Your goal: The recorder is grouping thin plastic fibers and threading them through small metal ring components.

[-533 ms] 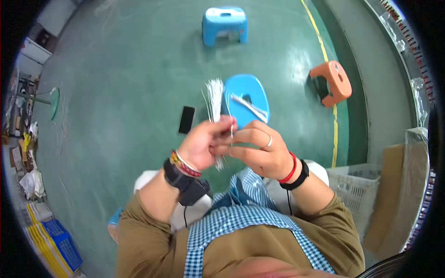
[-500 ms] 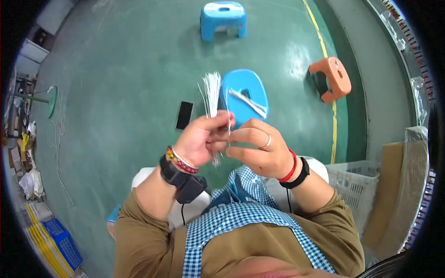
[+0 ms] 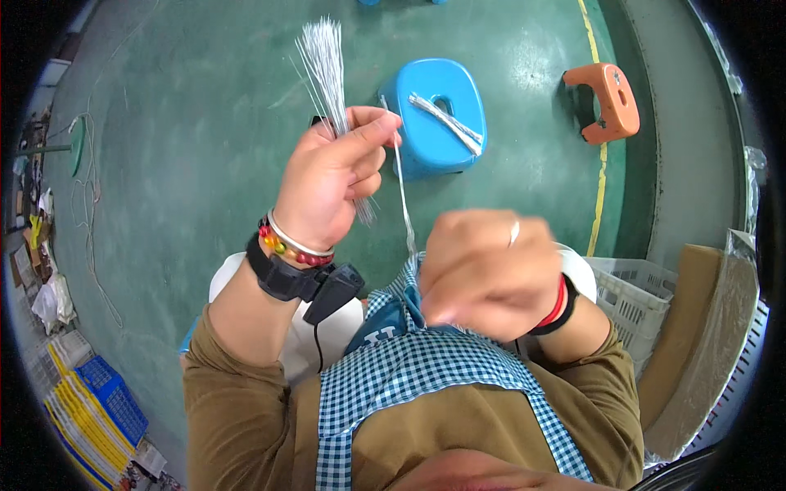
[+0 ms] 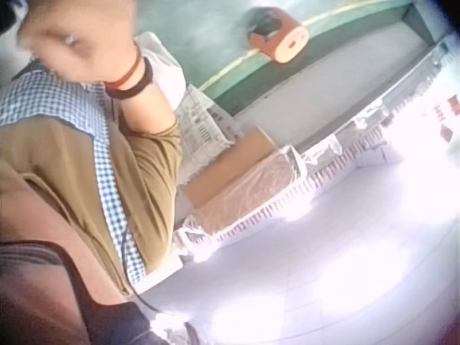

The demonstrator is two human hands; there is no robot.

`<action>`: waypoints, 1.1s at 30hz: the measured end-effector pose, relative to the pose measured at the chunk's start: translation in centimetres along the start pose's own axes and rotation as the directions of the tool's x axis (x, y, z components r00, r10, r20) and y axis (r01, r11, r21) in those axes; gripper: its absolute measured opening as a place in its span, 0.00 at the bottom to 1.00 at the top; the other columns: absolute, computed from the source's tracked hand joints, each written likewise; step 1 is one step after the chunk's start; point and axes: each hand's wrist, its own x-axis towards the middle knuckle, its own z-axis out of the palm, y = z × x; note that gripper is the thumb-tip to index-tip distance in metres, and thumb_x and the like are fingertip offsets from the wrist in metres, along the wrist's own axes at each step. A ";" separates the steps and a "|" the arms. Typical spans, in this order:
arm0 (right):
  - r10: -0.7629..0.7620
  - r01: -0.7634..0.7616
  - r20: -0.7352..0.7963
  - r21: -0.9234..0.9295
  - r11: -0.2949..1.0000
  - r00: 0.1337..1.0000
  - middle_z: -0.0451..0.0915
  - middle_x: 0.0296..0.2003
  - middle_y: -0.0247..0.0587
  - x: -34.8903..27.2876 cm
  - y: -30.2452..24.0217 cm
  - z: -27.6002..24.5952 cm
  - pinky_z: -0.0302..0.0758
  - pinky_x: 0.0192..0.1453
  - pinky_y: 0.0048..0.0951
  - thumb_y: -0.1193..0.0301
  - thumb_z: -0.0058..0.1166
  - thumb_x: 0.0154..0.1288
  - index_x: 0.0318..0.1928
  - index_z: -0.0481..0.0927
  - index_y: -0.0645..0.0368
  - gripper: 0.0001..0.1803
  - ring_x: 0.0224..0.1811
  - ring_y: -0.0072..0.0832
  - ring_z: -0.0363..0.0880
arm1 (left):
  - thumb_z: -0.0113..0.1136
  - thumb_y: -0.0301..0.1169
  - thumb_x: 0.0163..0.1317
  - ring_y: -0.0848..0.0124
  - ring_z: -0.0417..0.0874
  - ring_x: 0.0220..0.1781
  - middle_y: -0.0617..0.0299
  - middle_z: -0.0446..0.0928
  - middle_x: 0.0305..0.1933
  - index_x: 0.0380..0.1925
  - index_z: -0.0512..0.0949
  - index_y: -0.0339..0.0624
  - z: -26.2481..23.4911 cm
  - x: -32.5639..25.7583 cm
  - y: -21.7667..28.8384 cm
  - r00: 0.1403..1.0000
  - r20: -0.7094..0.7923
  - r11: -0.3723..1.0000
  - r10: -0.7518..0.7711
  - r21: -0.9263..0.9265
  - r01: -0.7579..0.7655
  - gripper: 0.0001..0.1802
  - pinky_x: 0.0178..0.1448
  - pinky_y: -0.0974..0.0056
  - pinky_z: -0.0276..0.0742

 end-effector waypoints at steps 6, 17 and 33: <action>0.501 -0.448 -0.487 0.230 0.864 0.716 0.83 0.32 0.34 0.0 1.1 -2.6 0.74 0.38 0.18 0.80 0.62 0.62 0.36 0.81 0.67 0.03 0.34 0.17 0.79 | 0.62 0.25 0.64 0.87 0.64 0.23 0.64 0.80 0.37 0.34 0.80 0.36 2.3 -0.7 -1.3 0.907 0.176 0.672 0.383 0.621 -0.404 0.03 0.23 0.77 0.52; 0.505 -0.481 -0.434 0.174 0.860 0.746 0.85 0.34 0.40 -0.4 2.0 -2.9 0.78 0.42 0.19 0.79 0.62 0.62 0.38 0.83 0.69 0.05 0.37 0.19 0.81 | 0.66 0.23 0.60 0.80 0.76 0.34 0.67 0.78 0.32 0.36 0.81 0.35 2.7 -1.6 -1.3 0.963 0.151 0.679 0.221 0.686 -0.264 0.06 0.40 0.74 0.70; 0.443 -0.436 -0.427 0.121 0.892 0.788 0.83 0.36 0.38 -0.8 2.7 -2.5 0.74 0.36 0.18 0.79 0.62 0.62 0.40 0.83 0.65 0.06 0.32 0.18 0.78 | 0.66 0.22 0.60 0.78 0.80 0.36 0.64 0.81 0.33 0.36 0.81 0.34 2.4 -1.4 -1.7 0.944 0.192 0.668 0.267 0.669 -0.325 0.05 0.41 0.73 0.73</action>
